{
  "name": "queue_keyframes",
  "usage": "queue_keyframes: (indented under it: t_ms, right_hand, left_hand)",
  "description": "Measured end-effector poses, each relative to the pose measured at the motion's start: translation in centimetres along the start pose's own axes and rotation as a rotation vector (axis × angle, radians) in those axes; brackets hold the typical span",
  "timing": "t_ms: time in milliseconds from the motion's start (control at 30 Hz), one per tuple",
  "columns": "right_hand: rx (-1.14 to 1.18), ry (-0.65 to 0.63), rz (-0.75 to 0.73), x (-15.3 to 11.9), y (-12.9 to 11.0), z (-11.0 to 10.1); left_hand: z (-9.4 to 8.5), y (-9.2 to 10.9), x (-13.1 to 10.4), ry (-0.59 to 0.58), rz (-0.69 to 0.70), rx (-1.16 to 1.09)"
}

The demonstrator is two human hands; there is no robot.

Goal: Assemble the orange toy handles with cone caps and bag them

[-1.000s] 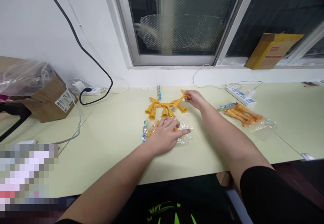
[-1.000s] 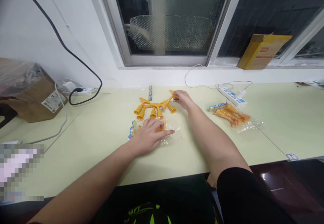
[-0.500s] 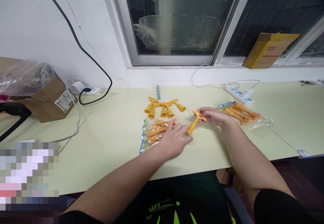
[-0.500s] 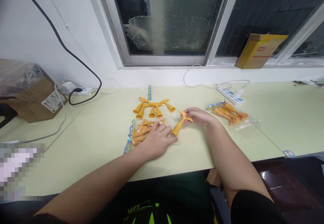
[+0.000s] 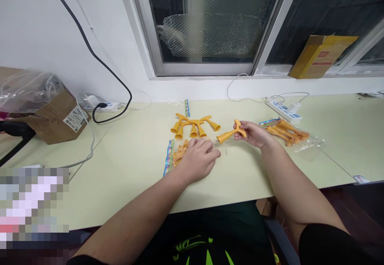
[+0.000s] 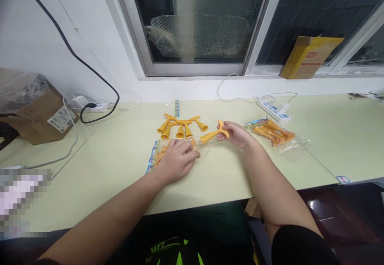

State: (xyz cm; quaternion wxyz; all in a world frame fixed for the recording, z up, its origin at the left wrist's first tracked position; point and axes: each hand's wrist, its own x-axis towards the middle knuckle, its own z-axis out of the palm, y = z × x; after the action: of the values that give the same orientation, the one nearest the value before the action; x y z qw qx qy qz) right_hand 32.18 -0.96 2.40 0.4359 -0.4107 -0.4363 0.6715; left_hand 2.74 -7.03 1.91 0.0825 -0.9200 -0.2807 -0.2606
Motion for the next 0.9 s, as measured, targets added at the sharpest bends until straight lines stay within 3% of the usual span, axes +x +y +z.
queue_keyframes:
  t_ms: [233,400,600,767,900]
  right_hand:
    - [-0.14,-0.159,0.08,-0.7,0.0,0.6]
    - [-0.083,-0.201,0.119,-0.3,0.7,1.9]
    - [-0.168,-0.446,0.139,-0.3,1.4,3.0]
    - [-0.312,-0.571,0.098,0.2,2.4,3.8]
    - [-0.474,-0.636,-0.023,0.4,2.6,4.6]
  left_hand:
    - [0.0,-0.1,0.4,-0.049,0.186,-0.163]
    - [0.2,0.3,0.7,-0.072,0.231,-0.146]
    - [0.4,0.4,0.8,0.028,0.253,-0.118]
    - [0.5,0.4,0.9,0.056,0.278,-0.11]
    - [0.4,0.4,0.9,0.047,0.294,-0.093]
